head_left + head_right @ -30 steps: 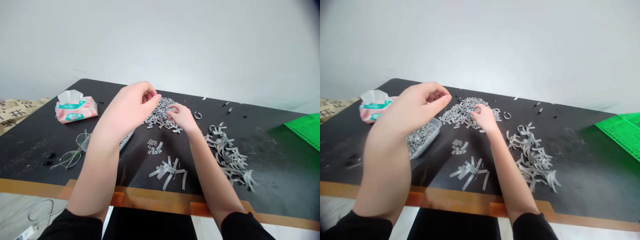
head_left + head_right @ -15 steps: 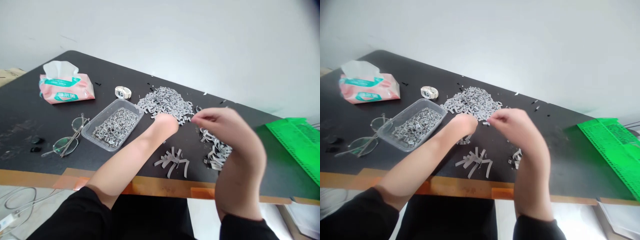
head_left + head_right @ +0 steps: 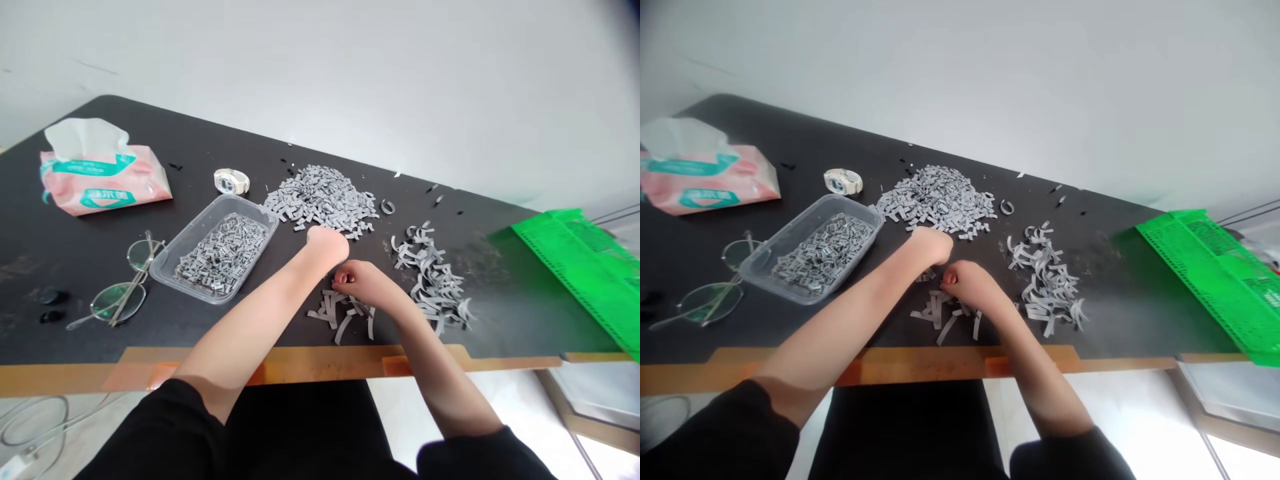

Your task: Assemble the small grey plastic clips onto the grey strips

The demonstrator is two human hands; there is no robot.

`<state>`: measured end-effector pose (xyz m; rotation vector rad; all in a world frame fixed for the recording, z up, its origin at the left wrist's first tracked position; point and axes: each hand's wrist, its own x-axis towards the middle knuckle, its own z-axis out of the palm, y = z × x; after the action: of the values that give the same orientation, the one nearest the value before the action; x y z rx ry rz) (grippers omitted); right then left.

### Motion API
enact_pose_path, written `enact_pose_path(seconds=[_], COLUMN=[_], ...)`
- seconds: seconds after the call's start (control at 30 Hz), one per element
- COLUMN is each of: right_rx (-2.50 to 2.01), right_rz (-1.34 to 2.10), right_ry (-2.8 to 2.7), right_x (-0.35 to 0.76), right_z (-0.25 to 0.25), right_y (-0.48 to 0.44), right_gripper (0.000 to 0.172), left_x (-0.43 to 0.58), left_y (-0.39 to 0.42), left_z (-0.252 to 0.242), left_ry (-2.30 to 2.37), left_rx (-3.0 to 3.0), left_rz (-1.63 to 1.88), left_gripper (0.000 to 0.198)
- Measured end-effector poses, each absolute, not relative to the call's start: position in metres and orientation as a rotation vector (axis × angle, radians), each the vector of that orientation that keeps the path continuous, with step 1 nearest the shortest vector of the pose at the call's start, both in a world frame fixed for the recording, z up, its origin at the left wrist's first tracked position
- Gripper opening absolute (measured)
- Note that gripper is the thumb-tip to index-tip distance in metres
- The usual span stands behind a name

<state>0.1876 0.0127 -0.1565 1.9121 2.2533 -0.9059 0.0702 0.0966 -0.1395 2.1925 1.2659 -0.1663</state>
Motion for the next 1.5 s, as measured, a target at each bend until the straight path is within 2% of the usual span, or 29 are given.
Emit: enact_pose_path(seconds=[0.13, 0.3, 0.47, 0.6, 0.77, 0.83, 0.9, 1.07, 1.17, 1.27, 1.37, 1.5], right_rx=[1.882, 1.68, 1.719, 1.701, 1.78, 1.822, 1.886, 2.075, 2.036, 1.769, 1.513, 1.58], right_rz=[-0.978, -1.038, -0.977, -1.156, -1.515, -1.725, -1.946, -2.491, -2.753, -3.073, -3.307, -3.449], right_ry=[2.258, 2.342, 2.533, 2.601, 2.546, 2.463, 2.36, 2.079, 1.962, 1.769, 1.577, 1.42], right_x=[0.197, 0.203, 0.195, 0.193, 0.198, 0.203, 0.208, 0.219, 0.222, 0.222, 0.217, 0.206], right_z=[-0.154, -0.153, -0.171, -0.177, -0.17, -0.167, -0.166, -0.166, -0.168, -0.17, -0.172, -0.17], right_y=[0.028, 0.035, 0.026, 0.026, 0.028, 0.03, 0.033, 0.045, 0.048, 0.047, 0.043, 0.038], right_gripper=[0.016, 0.025, 0.014, 0.003, 0.016, 0.011, 0.007, 0.008, 0.016, 0.027, 0.027, 0.027], left_x=[0.063, 0.055, 0.058, 0.064, 0.072, 0.07, 0.064, 0.041, 0.035, 0.034, 0.034, 0.03], left_y=[0.096, 0.094, 0.09, 0.086, 0.082, 0.084, 0.087, 0.077, 0.057, 0.041, 0.036, 0.04], left_z=[-0.127, -0.116, -0.114, -0.11, -0.107, -0.106, -0.103, -0.114, -0.141, -0.169, -0.183, -0.182], left_ry=[1.339, 1.406, 1.455, 1.469, 1.487, 1.508, 1.521, 1.413, 1.272, 1.138, 1.002, 0.874], left_rx=[2.205, 2.238, 2.266, 2.285, 2.285, 2.261, 2.22, 1.98, 1.73, 1.477, 1.268, 1.087], left_rz=[-0.412, -0.541, -0.585, -0.674, -0.697, -0.618, -0.453, 0.169, 0.507, 0.803, 0.931, 0.99], left_gripper=[0.034, 0.029, 0.034, 0.027, 0.012, 0.005, 0.006, 0.012, 0.017, 0.023, 0.026, 0.025])
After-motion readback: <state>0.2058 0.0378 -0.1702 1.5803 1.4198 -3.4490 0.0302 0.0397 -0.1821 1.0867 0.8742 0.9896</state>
